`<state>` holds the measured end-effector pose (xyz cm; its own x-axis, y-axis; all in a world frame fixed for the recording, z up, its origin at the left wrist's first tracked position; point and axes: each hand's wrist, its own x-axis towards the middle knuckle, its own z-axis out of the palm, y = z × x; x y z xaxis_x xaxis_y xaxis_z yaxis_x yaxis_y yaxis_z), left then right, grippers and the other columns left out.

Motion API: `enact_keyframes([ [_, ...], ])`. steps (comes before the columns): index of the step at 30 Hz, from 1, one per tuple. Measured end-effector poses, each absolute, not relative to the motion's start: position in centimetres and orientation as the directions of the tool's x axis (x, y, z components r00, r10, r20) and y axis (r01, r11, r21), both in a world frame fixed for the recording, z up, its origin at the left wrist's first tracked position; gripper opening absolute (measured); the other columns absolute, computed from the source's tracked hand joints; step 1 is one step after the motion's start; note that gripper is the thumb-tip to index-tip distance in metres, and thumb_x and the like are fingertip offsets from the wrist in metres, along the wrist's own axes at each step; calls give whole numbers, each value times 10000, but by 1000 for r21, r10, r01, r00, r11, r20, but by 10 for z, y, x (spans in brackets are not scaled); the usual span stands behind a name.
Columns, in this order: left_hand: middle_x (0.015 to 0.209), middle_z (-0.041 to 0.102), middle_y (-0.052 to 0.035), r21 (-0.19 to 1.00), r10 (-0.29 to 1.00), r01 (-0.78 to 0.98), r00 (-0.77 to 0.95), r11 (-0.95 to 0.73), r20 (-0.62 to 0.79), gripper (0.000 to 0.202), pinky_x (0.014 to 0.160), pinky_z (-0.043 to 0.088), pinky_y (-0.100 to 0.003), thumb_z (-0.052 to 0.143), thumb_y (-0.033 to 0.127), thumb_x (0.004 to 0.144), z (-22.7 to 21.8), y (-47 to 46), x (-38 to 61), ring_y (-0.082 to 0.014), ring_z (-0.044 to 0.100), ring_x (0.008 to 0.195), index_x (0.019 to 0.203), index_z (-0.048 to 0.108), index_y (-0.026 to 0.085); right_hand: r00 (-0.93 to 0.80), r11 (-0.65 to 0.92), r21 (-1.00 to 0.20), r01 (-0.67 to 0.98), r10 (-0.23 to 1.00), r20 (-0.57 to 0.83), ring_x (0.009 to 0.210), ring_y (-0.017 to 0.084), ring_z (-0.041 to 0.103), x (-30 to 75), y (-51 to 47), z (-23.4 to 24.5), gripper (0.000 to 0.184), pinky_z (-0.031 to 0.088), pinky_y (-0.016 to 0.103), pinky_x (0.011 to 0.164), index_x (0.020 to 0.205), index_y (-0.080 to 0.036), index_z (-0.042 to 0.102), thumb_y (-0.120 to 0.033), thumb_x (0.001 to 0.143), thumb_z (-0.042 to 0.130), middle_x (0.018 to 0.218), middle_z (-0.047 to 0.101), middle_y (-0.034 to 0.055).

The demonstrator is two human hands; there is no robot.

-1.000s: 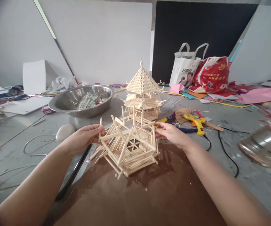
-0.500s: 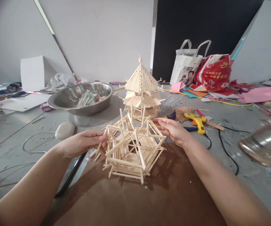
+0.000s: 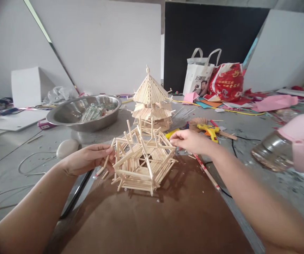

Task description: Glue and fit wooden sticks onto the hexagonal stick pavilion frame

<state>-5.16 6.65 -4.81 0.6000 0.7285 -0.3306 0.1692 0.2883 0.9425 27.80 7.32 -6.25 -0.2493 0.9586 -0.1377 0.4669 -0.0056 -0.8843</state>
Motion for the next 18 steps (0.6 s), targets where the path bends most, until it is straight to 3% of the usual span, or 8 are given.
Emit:
enact_keyframes([
  [3,688,626,-59,948,741,174,591,267,-317,206,631,526,-348,625,355,714,-47,67,-51,-214,638,615,658,622,157,-265,95,-752,652,958,-109,659,141,573,279,49,-55,282,422,266,616,902,-205,635,-422,738,561,802,658,20],
  [7,667,616,-54,946,773,168,545,277,-323,203,633,526,-362,650,337,692,-45,68,-50,-197,623,589,640,624,143,-205,174,-557,812,979,8,762,175,584,276,23,-57,290,414,281,659,950,-247,624,-435,760,510,878,661,16],
  [9,667,613,-46,944,787,154,521,293,-329,205,624,526,-349,656,333,690,-46,66,-50,-188,623,572,640,611,139,-160,147,-584,798,987,30,764,183,588,276,17,-64,276,419,284,656,943,-238,623,-409,749,524,866,662,21],
  [13,671,623,-36,939,823,108,456,326,-338,222,533,517,-289,652,350,697,-49,58,-51,-192,639,588,674,575,143,-101,76,-756,650,995,13,750,179,594,273,16,-80,269,440,295,661,935,-204,607,-364,724,560,855,656,33],
  [18,699,636,-33,939,879,15,345,344,-328,189,494,509,-269,657,302,694,-54,46,-51,-198,651,585,702,562,138,-151,86,-859,504,988,10,732,152,614,265,15,-92,281,477,272,607,987,-176,560,-343,766,510,926,654,57],
])
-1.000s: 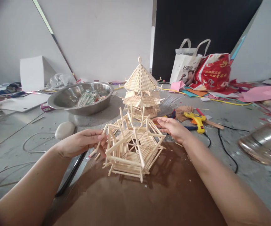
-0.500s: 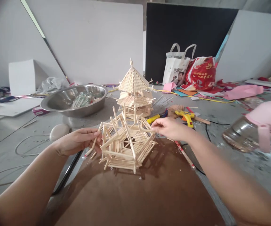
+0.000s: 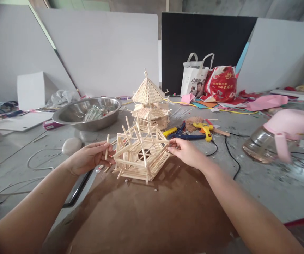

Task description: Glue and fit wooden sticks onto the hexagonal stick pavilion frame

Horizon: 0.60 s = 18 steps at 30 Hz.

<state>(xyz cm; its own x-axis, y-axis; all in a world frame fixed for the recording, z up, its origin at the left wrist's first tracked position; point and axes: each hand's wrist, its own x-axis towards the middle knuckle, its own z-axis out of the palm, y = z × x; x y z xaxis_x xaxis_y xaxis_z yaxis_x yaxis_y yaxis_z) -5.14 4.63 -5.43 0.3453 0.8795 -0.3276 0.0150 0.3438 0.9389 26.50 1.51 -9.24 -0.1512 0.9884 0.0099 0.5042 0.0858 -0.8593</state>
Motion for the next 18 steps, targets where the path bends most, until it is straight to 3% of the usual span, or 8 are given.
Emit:
enact_keyframes([
  [5,642,629,-34,939,880,-30,358,344,-311,187,493,497,-253,630,316,725,-62,35,-50,-188,645,586,699,574,140,-146,104,-904,415,988,46,790,163,620,262,16,-99,314,498,299,635,1082,-163,523,-274,792,481,971,652,84],
  [10,677,629,-33,948,891,-3,341,319,-299,225,534,502,-261,641,355,709,-64,23,-44,-178,644,605,704,591,136,-135,159,-896,415,984,112,821,170,618,261,26,-104,297,494,306,664,1048,-165,566,-270,779,497,951,667,75],
  [14,738,647,-54,976,962,31,168,214,-217,261,502,482,-252,644,385,689,-60,16,-48,-152,620,558,699,603,127,-90,189,-858,477,982,167,804,164,617,264,32,-107,275,486,292,654,996,-165,585,-270,752,515,959,666,71],
  [18,634,608,-5,998,1000,65,-21,5,-4,272,473,445,-234,607,427,703,-51,2,-53,-114,557,474,647,584,162,-13,215,-789,576,967,255,765,185,610,268,23,-108,248,469,325,678,920,-145,601,-297,767,478,865,667,83],
])
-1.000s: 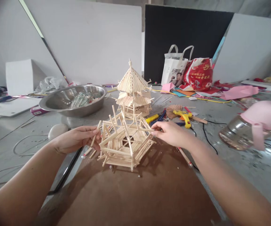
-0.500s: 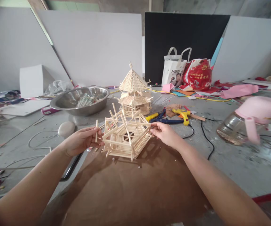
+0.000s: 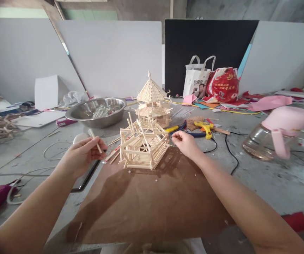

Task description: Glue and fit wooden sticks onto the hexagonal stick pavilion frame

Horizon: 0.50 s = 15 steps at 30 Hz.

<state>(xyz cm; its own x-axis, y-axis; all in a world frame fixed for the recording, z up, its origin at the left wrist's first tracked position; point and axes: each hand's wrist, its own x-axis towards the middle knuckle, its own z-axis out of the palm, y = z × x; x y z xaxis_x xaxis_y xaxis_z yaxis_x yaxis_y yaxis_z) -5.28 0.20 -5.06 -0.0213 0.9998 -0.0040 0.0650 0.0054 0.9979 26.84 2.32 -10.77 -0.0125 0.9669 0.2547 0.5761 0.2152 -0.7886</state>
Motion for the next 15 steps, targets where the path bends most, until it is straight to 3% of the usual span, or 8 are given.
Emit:
enact_keyframes([
  [4,581,599,-2,929,977,304,80,-211,196,239,527,427,-233,561,387,750,-51,-25,-35,-120,533,505,637,613,183,-145,328,-707,626,940,309,774,194,622,260,3,-106,268,455,319,717,936,-176,630,-348,781,493,862,688,62],
  [6,548,594,-8,880,952,401,266,-255,154,226,534,417,-250,536,382,766,-58,-37,-18,-148,539,528,694,632,190,-251,393,-673,626,919,303,833,197,629,253,-4,-106,288,449,305,750,994,-193,631,-347,790,499,950,691,61],
  [8,618,609,-23,811,890,465,434,-356,142,268,560,409,-260,515,370,783,-69,-43,-1,-165,560,587,597,587,192,-327,439,-645,625,898,293,901,205,623,245,-7,-107,301,442,300,779,1031,-198,629,-337,803,491,1035,671,67],
  [11,725,620,-56,718,833,515,530,-467,162,315,670,408,-271,464,328,822,-84,-43,17,-234,585,885,539,518,201,-374,472,-616,631,881,292,951,217,613,239,-6,-109,313,438,298,795,1044,-181,632,-331,822,471,1074,655,83],
  [13,736,618,-64,707,803,498,571,-502,169,316,743,402,-272,430,301,843,-90,-39,24,-251,500,1095,547,493,211,-374,481,-603,636,876,303,961,218,610,237,-4,-111,317,436,292,798,1044,-170,634,-331,829,465,1082,650,89],
  [15,727,611,-62,708,781,479,603,-518,163,304,776,399,-275,414,286,852,-93,-35,29,-243,444,1166,565,482,213,-359,483,-594,644,876,323,930,219,623,235,-3,-114,312,444,287,769,1031,-169,642,-334,827,472,1054,663,89],
])
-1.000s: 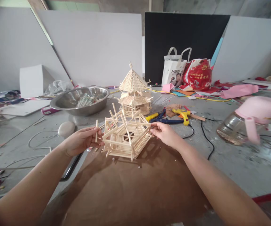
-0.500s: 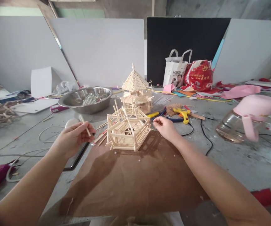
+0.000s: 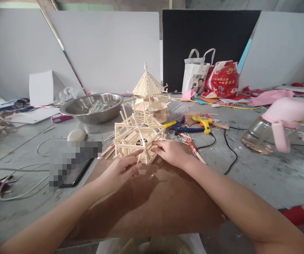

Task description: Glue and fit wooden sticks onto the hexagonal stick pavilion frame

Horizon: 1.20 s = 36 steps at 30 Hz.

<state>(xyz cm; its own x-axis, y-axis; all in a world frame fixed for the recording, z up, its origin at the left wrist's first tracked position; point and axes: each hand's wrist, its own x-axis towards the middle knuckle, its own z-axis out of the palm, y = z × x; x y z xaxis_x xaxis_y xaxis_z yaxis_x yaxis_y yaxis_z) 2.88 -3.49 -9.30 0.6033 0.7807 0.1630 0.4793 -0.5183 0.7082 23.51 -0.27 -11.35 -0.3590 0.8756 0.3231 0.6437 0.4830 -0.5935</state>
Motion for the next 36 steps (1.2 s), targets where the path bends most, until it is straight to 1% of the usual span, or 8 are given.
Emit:
enact_keyframes([
  [4,873,599,-59,696,756,466,632,-546,170,292,724,414,-271,391,279,865,-96,-33,36,-196,560,924,611,494,181,-299,480,-578,660,874,384,815,212,650,230,-1,-121,266,451,270,677,959,-187,669,-329,815,498,942,702,73],
  [7,917,582,-58,689,758,470,628,-552,179,294,700,411,-260,389,278,871,-100,-33,38,-151,551,786,621,497,166,-258,478,-574,665,868,425,760,195,654,226,-1,-126,237,447,251,641,917,-198,679,-324,809,510,881,714,59],
  [19,802,594,-58,705,768,474,621,-528,157,307,722,394,-266,404,270,863,-104,-34,37,-212,544,920,579,471,177,-241,532,-527,663,818,522,644,146,631,222,-3,-129,164,402,210,563,789,-206,659,-296,815,524,749,707,17],
  [24,772,588,-44,710,774,478,615,-517,150,311,690,397,-260,414,271,855,-104,-35,37,-200,557,858,559,442,180,-242,541,-524,659,811,533,652,147,643,222,-3,-129,152,424,210,564,795,-208,663,-283,810,533,766,714,15],
  [27,761,569,-39,726,779,461,606,-511,164,310,698,401,-257,418,268,853,-104,-36,37,-198,553,875,557,440,179,-240,549,-518,656,802,547,690,159,658,225,-1,-131,154,459,222,603,831,-213,671,-283,801,539,805,720,23],
  [31,884,588,-60,757,792,421,576,-500,202,309,778,391,-262,414,272,855,-104,-38,36,-201,520,987,576,505,173,-215,551,-515,657,791,572,776,171,666,232,-2,-134,186,491,248,697,898,-215,673,-267,804,521,892,715,37],
  [33,859,573,-54,752,835,459,507,-474,217,301,761,391,-261,425,285,847,-105,-41,36,-185,528,922,591,537,173,-216,553,-511,659,789,575,770,172,669,234,-4,-135,186,499,255,703,867,-212,681,-252,805,510,866,719,37],
  [36,688,490,-15,724,899,560,390,-404,200,342,634,379,-252,444,323,830,-108,-45,35,-140,490,685,530,505,172,-221,555,-505,662,787,576,723,170,671,237,-8,-136,179,508,259,675,823,-215,687,-240,797,511,815,723,33],
])
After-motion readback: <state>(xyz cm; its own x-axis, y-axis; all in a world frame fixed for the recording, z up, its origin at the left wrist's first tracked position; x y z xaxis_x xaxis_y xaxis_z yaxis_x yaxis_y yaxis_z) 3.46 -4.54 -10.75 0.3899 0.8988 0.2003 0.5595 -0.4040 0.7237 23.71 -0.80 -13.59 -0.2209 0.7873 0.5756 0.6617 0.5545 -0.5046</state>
